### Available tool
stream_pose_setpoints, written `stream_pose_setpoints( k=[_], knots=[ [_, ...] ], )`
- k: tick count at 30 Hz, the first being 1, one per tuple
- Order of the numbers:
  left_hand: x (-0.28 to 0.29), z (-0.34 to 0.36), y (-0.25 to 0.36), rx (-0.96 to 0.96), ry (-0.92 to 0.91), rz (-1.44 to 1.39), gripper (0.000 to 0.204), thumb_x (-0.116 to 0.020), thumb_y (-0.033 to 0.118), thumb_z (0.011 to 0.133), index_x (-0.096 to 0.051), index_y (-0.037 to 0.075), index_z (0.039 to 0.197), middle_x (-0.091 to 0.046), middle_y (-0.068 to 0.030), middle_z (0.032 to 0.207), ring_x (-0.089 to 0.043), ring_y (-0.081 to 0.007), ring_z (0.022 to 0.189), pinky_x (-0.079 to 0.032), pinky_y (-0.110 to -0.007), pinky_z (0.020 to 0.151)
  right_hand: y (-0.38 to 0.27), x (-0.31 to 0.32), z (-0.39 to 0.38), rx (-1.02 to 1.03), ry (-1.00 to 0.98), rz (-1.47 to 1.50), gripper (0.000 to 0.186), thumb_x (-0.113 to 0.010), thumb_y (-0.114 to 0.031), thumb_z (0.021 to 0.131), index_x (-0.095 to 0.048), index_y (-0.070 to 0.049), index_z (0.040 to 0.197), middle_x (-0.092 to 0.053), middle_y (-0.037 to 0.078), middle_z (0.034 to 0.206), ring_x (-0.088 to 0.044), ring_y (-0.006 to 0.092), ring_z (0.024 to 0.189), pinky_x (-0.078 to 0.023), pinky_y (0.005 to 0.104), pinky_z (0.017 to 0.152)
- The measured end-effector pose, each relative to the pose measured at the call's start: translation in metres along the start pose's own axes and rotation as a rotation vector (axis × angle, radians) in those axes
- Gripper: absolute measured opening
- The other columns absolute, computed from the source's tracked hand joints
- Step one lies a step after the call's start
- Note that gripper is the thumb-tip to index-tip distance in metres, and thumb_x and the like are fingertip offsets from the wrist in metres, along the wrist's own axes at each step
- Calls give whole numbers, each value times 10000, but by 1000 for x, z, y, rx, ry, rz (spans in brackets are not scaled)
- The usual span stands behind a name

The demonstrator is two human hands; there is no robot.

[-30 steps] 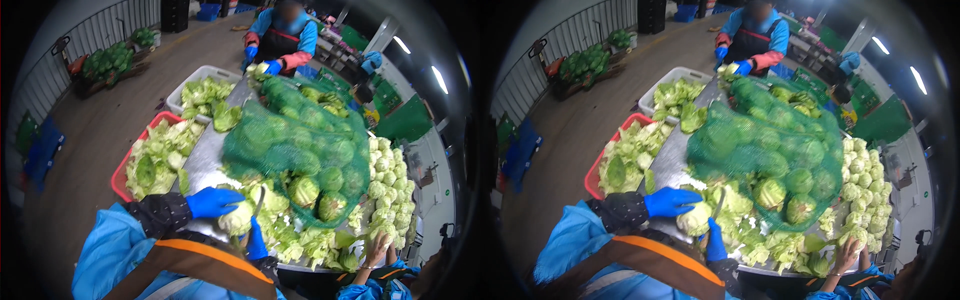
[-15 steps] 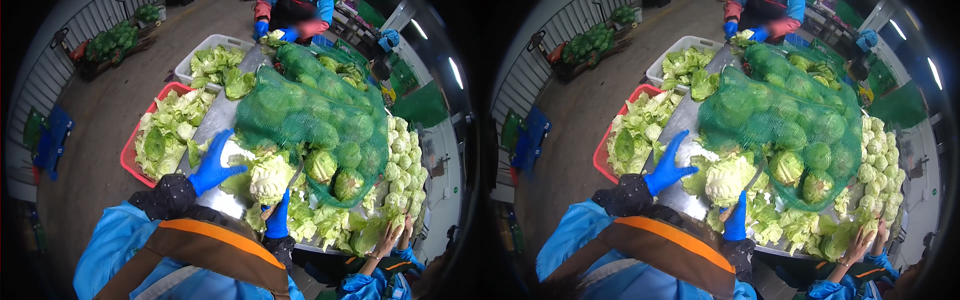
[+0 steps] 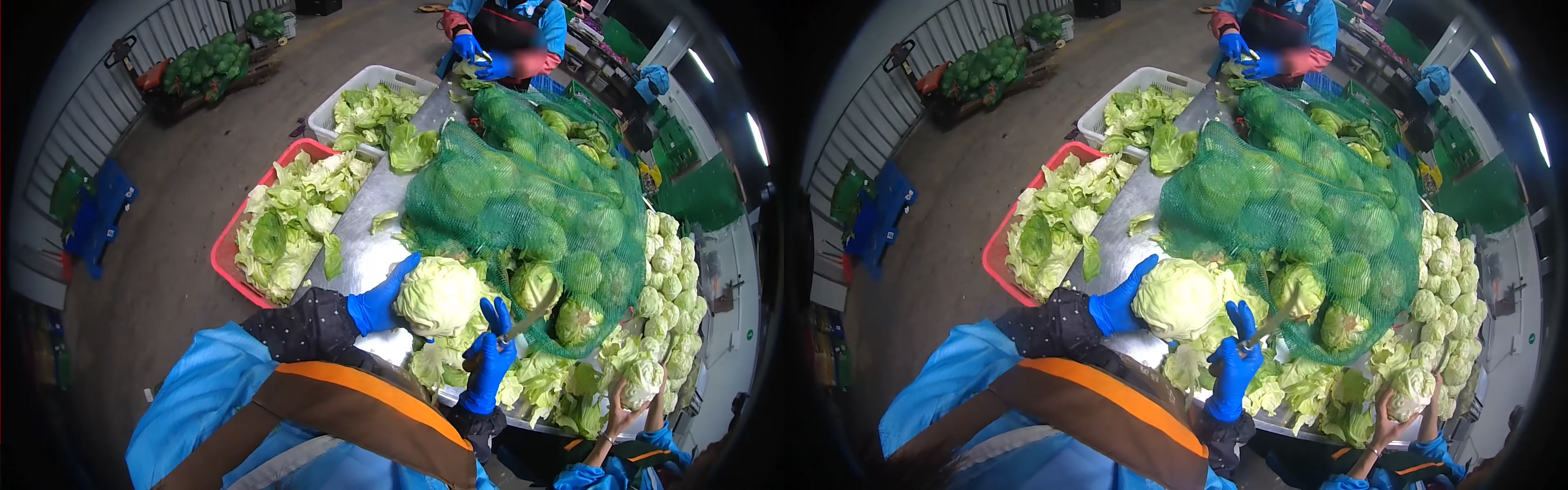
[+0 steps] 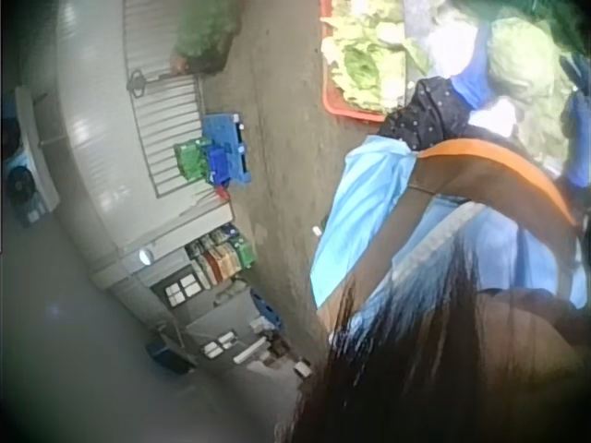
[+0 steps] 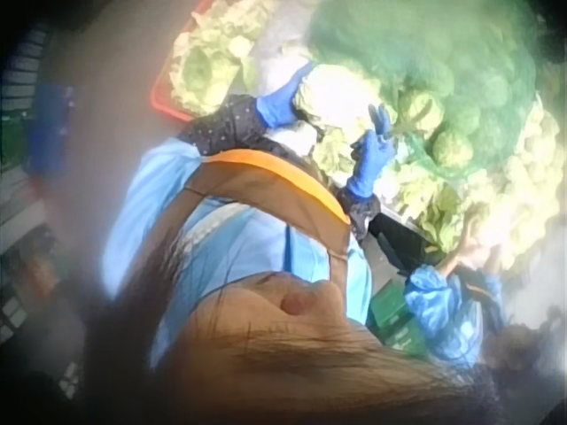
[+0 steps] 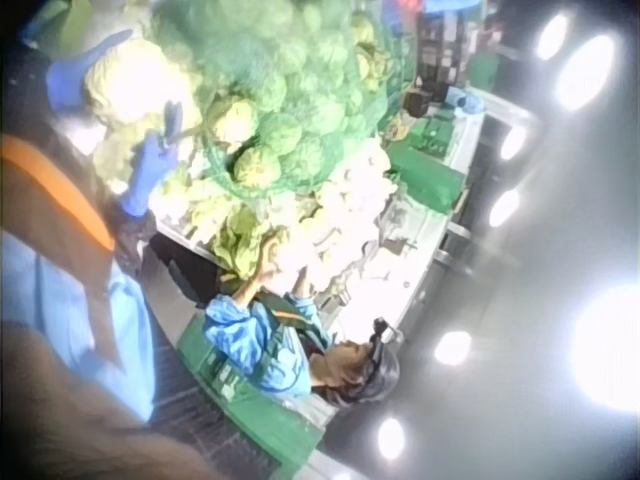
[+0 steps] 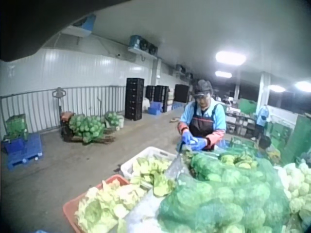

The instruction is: The person trims and peels outer leaves from heads of lettuce by hand on a metal table, placing the heads into a basket and the waste leaves into separate bins.

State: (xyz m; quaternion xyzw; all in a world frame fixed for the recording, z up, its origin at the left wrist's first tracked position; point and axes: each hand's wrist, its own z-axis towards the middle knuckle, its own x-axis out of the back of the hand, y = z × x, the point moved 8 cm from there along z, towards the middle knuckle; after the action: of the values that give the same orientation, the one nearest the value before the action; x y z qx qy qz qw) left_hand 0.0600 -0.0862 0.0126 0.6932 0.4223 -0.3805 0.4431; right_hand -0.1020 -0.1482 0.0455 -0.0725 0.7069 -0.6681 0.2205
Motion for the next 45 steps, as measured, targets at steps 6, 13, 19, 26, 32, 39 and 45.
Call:
stream_pose_setpoints(
  k=[6, 13, 19, 26, 32, 39, 45],
  knots=[
    [-1, 8, -15, -14, -13, 268, 705, -448, 591, 935, -380, 90, 1426, -508, -121, 1373, -512, -237, 1229, -397, -404, 1060, 52, 1, 7, -298, -116, 57, 586, -601, -86, 775, -450, 12, 1332, -646, 67, 963, -612, 110, 693, -479, 210, 546],
    [-1, -25, 18, -332, 262, 1341, 725, -793, 113, 766, -444, 81, 1400, -699, -104, 985, -654, -138, 898, -530, -302, 822, 89, -26, 3, -407, -153, 1030, 631, -410, -506, 966, -355, -95, 1442, -450, 110, 1426, -482, 289, 1260, -436, 419, 1022],
    [-8, -27, 36, -513, 215, 1544, 923, -871, 248, 663, -385, 87, 1432, -541, -138, 1290, -535, -210, 1172, -428, -358, 1000, 81, -37, -5, -620, 50, 1048, 531, -420, -490, 952, -486, -97, 1303, -619, 111, 1147, -474, 77, 509, -397, 184, 391],
    [-31, -22, 41, -540, -8, 1086, 1100, -937, 189, 531, -321, 71, 1435, -427, -122, 1380, -419, -236, 1281, -350, -373, 1088, 114, -50, -38, -725, -186, 698, 397, -446, -416, 960, -553, -60, 1103, -521, 55, 709, -344, 100, 412, -264, 217, 350],
    [28, -76, 4, 8, -11, 1119, 973, -898, 165, 617, -331, 30, 1397, -494, -122, 1309, -457, -219, 1246, -393, -375, 1051, 24, -14, -47, 325, -232, -673, 207, -639, 2, 733, -691, -64, 922, -692, 117, 896, -678, 242, 748, -521, 319, 647],
    [23, -81, -3, 42, -39, 1100, 921, -885, 138, 636, -348, 32, 1377, -501, -130, 1312, -473, -219, 1239, -395, -376, 1051, 4, -34, -60, 203, -502, -786, 116, -622, -13, 718, -675, -67, 806, -565, 101, 642, -553, 238, 524, -403, 301, 491],
    [20, -86, -3, 23, -93, 1100, 959, -904, 159, 606, -346, 39, 1377, -487, -126, 1326, -462, -221, 1252, -387, -384, 1059, 31, -24, -59, 236, -454, -971, 101, -621, -74, 729, -672, -101, 812, -638, 104, 725, -632, 321, 631, -490, 375, 549]
  ],
)
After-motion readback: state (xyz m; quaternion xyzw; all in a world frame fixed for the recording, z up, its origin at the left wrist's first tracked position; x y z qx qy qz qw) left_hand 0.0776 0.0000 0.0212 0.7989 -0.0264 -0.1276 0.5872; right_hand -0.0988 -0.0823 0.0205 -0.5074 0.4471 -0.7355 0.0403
